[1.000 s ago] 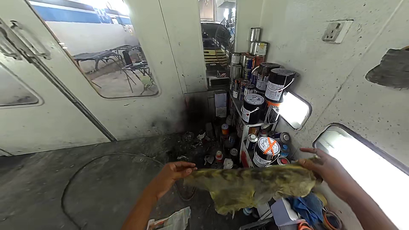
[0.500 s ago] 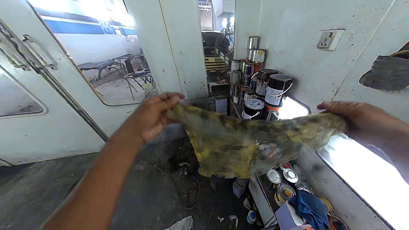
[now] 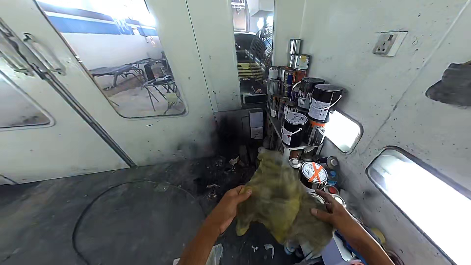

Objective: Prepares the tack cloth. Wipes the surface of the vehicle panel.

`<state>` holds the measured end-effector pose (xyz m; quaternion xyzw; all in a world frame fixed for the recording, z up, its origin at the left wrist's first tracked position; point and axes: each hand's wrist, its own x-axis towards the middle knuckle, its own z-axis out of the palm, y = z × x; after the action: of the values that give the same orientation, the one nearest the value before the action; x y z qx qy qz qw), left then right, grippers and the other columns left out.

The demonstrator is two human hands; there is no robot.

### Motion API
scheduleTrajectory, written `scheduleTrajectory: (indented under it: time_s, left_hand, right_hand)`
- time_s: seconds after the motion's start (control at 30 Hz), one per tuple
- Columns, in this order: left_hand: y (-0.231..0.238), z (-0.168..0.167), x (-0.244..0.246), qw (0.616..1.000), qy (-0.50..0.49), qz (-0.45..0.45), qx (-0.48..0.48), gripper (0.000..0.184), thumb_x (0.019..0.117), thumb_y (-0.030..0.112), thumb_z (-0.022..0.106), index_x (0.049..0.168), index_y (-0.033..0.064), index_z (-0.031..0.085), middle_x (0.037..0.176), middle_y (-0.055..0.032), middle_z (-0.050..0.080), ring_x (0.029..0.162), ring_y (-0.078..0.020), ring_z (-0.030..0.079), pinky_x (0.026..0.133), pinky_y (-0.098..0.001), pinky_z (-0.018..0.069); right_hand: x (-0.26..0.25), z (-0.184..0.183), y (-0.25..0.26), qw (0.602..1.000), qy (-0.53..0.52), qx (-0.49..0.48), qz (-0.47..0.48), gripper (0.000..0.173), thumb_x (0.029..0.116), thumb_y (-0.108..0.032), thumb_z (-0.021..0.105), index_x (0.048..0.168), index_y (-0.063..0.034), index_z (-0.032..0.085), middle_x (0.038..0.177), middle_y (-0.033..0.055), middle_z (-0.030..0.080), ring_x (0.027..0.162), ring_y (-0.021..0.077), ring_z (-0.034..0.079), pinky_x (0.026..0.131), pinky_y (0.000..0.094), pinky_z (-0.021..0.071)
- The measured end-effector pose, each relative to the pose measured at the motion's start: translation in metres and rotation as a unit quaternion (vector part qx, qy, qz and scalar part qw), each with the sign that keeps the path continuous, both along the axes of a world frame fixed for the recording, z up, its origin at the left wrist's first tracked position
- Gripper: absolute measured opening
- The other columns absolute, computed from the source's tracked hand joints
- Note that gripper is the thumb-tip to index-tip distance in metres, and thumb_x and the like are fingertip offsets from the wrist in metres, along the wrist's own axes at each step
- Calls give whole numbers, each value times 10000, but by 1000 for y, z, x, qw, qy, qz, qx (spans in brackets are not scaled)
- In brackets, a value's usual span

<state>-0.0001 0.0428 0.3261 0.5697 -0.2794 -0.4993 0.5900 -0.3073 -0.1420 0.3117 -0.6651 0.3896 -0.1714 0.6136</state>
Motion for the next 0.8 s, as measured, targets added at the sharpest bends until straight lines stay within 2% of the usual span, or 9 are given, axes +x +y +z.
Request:
scheduleTrajectory:
  time_s: [0.07,0.13,0.3,0.43,0.53,0.6,0.63,0.73,0.8]
  left_hand:
    - [17,-13,7,1000,-6,15,24,294,1069,231,533,1268,29,607,1113,-106,717,1021,-200,703,916,-391,587]
    - [29,-20,12,999,6,27,30,287,1078,224,508,1276,38,601,1104,-99,715,1012,-194,702,907,-385,588]
    - [53,-18,21,997,18,73,23,284,1091,221,475,1301,60,578,1119,-93,711,1010,-184,703,884,-360,595]
    - [65,-12,25,994,7,108,16,251,1097,202,452,1264,55,569,1091,-106,705,979,-200,704,850,-375,601]
    - [70,-7,27,992,-10,126,24,191,1072,175,501,1198,53,577,1059,-103,697,954,-199,697,840,-371,595]
    - [72,-7,27,989,-22,145,24,162,1047,146,537,1152,50,614,1078,-91,690,997,-193,676,898,-374,569]
    - [72,-8,26,986,-24,165,18,153,1040,130,547,1132,46,635,1110,-87,689,1036,-195,662,926,-380,552]
    - [71,-13,26,976,-9,214,-33,197,1040,74,474,1110,15,648,1341,-110,653,1225,-208,614,1010,-377,511]
    - [69,-14,25,970,9,225,-87,208,1054,52,399,1072,-6,598,1294,-160,683,1208,-222,647,1015,-363,520]
  right_hand:
    - [-14,-22,5,999,-14,25,29,594,874,-244,806,1404,-79,594,1190,125,709,1011,206,711,897,379,599]
    - [-21,-29,11,998,-16,44,35,480,883,-225,792,1316,-62,665,1164,102,717,1001,176,703,890,347,593]
    - [-30,-34,15,995,-75,49,31,542,809,-56,794,1332,-31,652,1254,126,699,1106,227,695,940,366,598]
    - [-32,-29,9,995,-70,28,66,587,762,-22,818,1330,-51,671,1294,108,691,1133,228,688,948,379,598]
    - [-31,-17,1,990,48,-86,103,635,741,-125,855,1351,-140,680,1357,99,623,1212,213,625,1002,386,559]
    - [-28,-9,-2,966,136,-192,111,550,804,-151,823,1338,-185,697,1326,131,625,1232,266,582,1051,468,479]
    - [-25,-6,-3,954,160,-234,102,477,836,-158,806,1304,-193,721,1283,136,649,1209,286,594,1050,493,472]
    - [-22,-8,-9,936,131,-323,56,253,879,-223,769,1130,-210,801,1121,121,633,1059,265,599,923,461,509]
    - [-21,-8,-15,936,85,-339,46,203,881,-298,739,1055,-226,814,1207,97,605,1135,236,577,943,424,518]
